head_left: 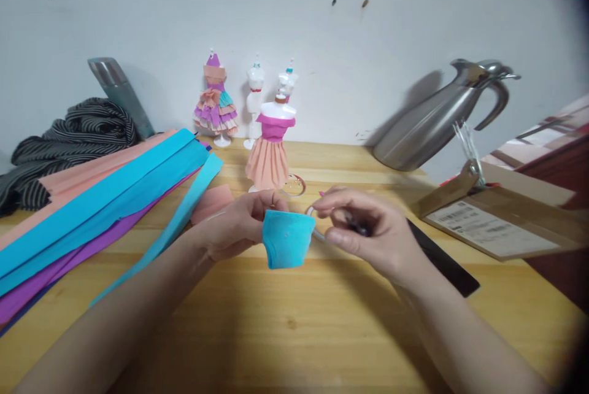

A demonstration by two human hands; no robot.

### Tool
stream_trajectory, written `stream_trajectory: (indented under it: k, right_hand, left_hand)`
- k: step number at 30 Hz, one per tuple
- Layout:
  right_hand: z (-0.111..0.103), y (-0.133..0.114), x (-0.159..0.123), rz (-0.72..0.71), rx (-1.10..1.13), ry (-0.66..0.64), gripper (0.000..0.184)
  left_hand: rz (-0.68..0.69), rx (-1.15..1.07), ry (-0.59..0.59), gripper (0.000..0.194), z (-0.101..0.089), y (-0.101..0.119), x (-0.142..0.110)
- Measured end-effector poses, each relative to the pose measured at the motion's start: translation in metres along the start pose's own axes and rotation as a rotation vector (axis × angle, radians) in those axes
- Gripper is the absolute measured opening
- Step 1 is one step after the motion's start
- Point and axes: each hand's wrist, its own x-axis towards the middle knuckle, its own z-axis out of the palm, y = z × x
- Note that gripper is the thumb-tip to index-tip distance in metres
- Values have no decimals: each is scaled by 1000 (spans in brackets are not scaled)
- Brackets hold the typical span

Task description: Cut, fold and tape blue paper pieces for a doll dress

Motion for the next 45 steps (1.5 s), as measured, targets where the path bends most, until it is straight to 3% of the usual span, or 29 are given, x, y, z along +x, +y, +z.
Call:
stream_trajectory:
  k: [7, 12, 19, 29, 36, 45]
  right_hand:
    - [18, -7, 0, 234, 143, -108, 28]
    - [25, 5, 1, 365, 315, -95, 39]
    - [25, 7, 1, 561, 555, -143, 57]
    - [30, 6, 1, 598, 615, -121, 54]
    - [30, 7, 1, 611, 694, -146, 52]
    - [31, 9, 0, 620, 687, -212, 53]
  left_hand:
    - [-22, 34, 16, 33, -1, -9, 4]
    - [53, 68, -6, 37, 3, -8, 5]
    - [197, 259, 112, 39, 14, -6, 4]
    - [309, 537, 256, 28, 25, -11, -1]
    - [370, 691, 209, 21, 24, -11, -4]
    - [351, 1009, 145, 16, 22, -7, -12]
